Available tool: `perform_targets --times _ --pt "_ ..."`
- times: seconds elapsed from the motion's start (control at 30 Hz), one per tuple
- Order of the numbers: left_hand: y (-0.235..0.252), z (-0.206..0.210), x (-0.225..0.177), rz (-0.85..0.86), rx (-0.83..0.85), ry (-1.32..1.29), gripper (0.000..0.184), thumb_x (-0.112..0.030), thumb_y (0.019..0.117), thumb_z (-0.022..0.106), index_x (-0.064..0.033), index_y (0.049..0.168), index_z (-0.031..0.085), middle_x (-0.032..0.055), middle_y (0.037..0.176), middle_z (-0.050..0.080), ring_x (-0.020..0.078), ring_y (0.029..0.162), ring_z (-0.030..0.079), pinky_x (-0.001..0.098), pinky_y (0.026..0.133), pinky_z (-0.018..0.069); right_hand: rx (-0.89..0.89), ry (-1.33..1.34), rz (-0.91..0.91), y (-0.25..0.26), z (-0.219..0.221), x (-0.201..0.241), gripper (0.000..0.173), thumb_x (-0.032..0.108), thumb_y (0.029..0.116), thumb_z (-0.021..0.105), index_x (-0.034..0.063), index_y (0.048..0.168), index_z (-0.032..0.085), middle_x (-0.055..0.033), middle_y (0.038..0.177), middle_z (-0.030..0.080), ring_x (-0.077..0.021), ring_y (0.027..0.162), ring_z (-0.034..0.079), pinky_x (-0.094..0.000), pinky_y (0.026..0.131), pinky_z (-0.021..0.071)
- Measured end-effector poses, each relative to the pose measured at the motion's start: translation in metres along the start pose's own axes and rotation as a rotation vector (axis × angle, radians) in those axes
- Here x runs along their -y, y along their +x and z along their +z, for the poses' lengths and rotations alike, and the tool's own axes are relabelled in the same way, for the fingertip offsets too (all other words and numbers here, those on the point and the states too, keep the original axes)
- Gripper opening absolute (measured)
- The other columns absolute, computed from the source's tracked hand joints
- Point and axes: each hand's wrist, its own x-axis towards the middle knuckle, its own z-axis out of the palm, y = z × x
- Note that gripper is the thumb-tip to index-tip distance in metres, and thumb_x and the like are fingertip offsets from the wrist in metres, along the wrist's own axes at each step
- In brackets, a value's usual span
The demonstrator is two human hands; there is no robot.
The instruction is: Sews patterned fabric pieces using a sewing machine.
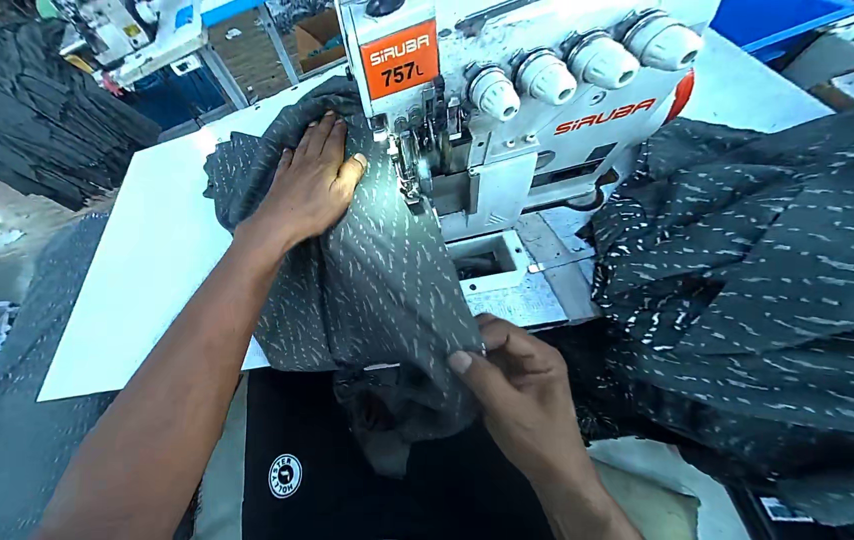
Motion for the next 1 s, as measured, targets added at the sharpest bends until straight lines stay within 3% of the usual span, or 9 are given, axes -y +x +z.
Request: perform_targets --times 0.43,0.53,0.63,0.7,0.77,0.8,0.83,0.9,1.0 --pt "0.082 -0.017 0.035 -0.089 0.063 0.179 0.071 -0.048 0.1074 0.009 -0.0084 0.161 0.033 0.0127 0.169 0.025 0.0345 0.158 0.015 0.0728 0.12 0.0089 -0.058 -0.054 0.144 0.054 0.021 0.009 0.009 0.009 0.0951 0.065 0.0089 0.086 0.065 -0.0052 0.068 0.06 -0.0119 0.051 0.054 -0.0231 0.045 0.0461" --pt "0.092 -0.019 0.037 -0.073 -0.123 0.293 0.068 -0.048 0.1087 0.019 -0.0022 0.155 0.041 0.0216 0.163 0.036 0.0431 0.152 0.029 0.073 0.116 0.0219 -0.052 0.013 0.192 0.056 0.024 0.007 0.008 0.012 0.0987 0.062 0.0074 0.093 0.066 -0.0087 0.076 0.063 -0.015 0.058 0.06 -0.0282 0.049 0.0527" --pt "0.061 -0.027 0.037 0.085 -0.478 0.162 0.05 -0.03 0.105 0.047 0.0012 0.143 0.052 0.0278 0.146 0.051 0.0445 0.132 0.053 0.0609 0.104 0.0457 0.147 -0.048 0.183 0.027 0.016 0.005 0.012 0.014 0.0952 0.066 0.0102 0.106 0.067 -0.0045 0.087 0.071 -0.0145 0.071 0.069 -0.0314 0.06 0.0605" --pt "-0.005 -0.029 0.041 0.023 -0.438 -0.059 0.05 -0.025 0.1051 0.049 0.0041 0.145 0.047 0.0296 0.143 0.051 0.0406 0.127 0.056 0.0568 0.104 0.0488 0.368 -0.018 0.257 -0.016 -0.01 0.001 0.022 0.017 0.0926 0.073 0.0131 0.114 0.07 0.0027 0.098 0.075 -0.0084 0.087 0.073 -0.0307 0.077 0.0643" --pt "-0.079 -0.012 0.056 -0.132 -0.27 -0.145 0.057 -0.033 0.1051 0.053 0.0008 0.149 0.041 0.0266 0.14 0.054 0.0371 0.111 0.063 0.0569 0.092 0.0531 0.507 0.106 0.414 -0.059 -0.041 -0.007 0.024 0.017 0.0898 0.077 0.0156 0.113 0.071 0.0069 0.102 0.076 -0.0038 0.093 0.072 -0.0278 0.084 0.0628" --pt "-0.103 -0.001 0.067 -0.197 -0.155 -0.127 0.062 -0.037 0.103 0.057 -0.0011 0.151 0.04 0.0273 0.14 0.054 0.0413 0.107 0.064 0.0621 0.089 0.0524 0.504 0.124 0.513 -0.074 -0.052 -0.009 0.025 0.017 0.0886 0.079 0.0167 0.112 0.072 0.0075 0.101 0.076 -0.0036 0.092 0.072 -0.0275 0.083 0.0627" --pt "-0.113 0.009 0.077 -0.236 -0.03 -0.07 0.067 -0.042 0.1015 0.059 -0.0027 0.153 0.04 0.0298 0.144 0.05 0.049 0.116 0.06 0.0698 0.093 0.0481 0.453 0.06 0.612 -0.083 -0.057 -0.009 0.023 0.015 0.0863 0.08 0.0163 0.108 0.074 0.0069 0.096 0.077 -0.0042 0.087 0.073 -0.0274 0.079 0.0633" --pt "-0.106 0.018 0.097 -0.275 0.117 0.052 0.066 -0.049 0.1037 0.053 -0.0044 0.153 0.045 0.0395 0.149 0.041 0.0677 0.133 0.037 0.087 0.097 0.0296 0.36 -0.132 0.681 -0.094 -0.053 -0.01 0.02 0.01 0.0834 0.082 0.0112 0.102 0.075 0.002 0.089 0.077 -0.0074 0.079 0.073 -0.0289 0.073 0.0638" --pt "-0.071 0.014 0.118 -0.348 0.101 0.177 0.059 -0.041 0.1073 0.047 0.0021 0.148 0.047 0.0467 0.148 0.035 0.0724 0.136 0.029 0.0898 0.098 0.0245 0.258 -0.074 0.567 -0.113 -0.041 -0.012 0.024 0.002 0.0804 0.08 0.0065 0.104 0.075 -0.0027 0.091 0.077 -0.0098 0.082 0.074 -0.0279 0.076 0.0641"
